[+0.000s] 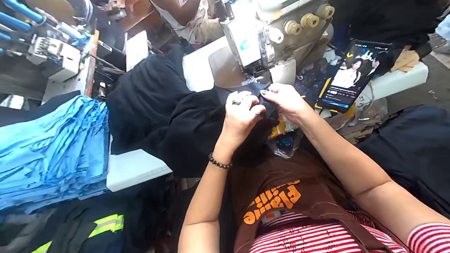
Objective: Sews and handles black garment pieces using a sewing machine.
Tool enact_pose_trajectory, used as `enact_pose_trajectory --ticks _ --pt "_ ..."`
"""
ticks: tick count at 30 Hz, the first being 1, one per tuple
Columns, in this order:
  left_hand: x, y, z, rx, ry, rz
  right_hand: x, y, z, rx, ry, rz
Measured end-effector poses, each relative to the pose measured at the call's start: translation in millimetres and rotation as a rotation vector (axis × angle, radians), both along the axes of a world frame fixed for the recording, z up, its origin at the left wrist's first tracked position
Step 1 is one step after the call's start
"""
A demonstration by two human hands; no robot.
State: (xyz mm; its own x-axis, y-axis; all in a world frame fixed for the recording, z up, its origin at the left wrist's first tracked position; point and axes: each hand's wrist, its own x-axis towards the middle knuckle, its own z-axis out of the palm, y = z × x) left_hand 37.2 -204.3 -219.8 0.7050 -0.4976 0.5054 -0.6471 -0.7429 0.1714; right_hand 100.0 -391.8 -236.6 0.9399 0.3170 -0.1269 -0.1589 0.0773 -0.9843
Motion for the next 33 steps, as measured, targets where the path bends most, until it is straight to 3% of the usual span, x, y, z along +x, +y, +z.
enact_pose_trajectory --ticks 7,15,21,28,33 --pt "1 -7 6 0.011 0.016 -0.043 -1 -4 -7 0.090 0.059 -0.011" --pt "0 -7 5 -0.105 0.079 -0.109 -2 -4 -5 0.015 -0.100 -0.005" --pt "11 -6 33 -0.581 0.258 -0.125 -6 -10 1 0.079 -0.260 -0.003" --pt "36 4 59 -0.635 0.553 -0.150 -20 -15 15 0.218 -0.424 0.004" --pt "42 13 67 -0.608 0.799 -0.211 -26 -21 18 0.264 -0.402 0.012"
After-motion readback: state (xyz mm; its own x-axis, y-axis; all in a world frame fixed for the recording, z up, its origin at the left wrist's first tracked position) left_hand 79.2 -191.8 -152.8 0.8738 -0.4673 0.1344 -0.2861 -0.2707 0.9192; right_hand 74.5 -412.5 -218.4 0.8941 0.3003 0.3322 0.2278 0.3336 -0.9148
